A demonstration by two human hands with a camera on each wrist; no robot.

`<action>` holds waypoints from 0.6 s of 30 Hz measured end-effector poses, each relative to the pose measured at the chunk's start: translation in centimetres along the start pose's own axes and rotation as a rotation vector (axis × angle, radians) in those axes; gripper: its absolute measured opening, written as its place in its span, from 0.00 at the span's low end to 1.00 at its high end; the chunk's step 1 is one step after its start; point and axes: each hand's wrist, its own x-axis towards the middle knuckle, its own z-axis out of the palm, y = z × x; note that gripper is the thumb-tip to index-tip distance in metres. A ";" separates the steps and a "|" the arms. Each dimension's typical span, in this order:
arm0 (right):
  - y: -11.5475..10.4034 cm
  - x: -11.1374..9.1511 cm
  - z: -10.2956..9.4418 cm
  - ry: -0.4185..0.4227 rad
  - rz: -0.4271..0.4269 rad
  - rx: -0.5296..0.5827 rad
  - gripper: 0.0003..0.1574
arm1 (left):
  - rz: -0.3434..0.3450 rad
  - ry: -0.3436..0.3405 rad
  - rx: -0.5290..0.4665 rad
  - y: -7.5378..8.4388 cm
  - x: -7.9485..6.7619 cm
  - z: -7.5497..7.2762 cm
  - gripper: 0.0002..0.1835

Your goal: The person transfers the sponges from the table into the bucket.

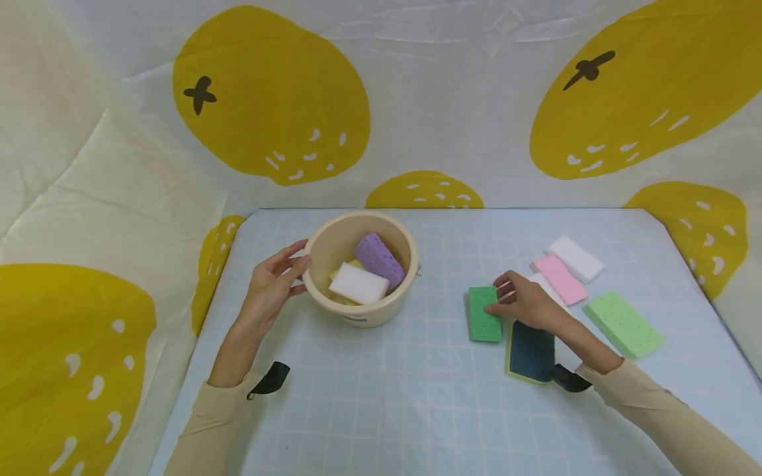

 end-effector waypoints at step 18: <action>-1.7 0.0 -1.7 -0.066 -0.010 0.201 0.31 | 0.005 0.000 -0.002 0.0 0.0 0.1 0.28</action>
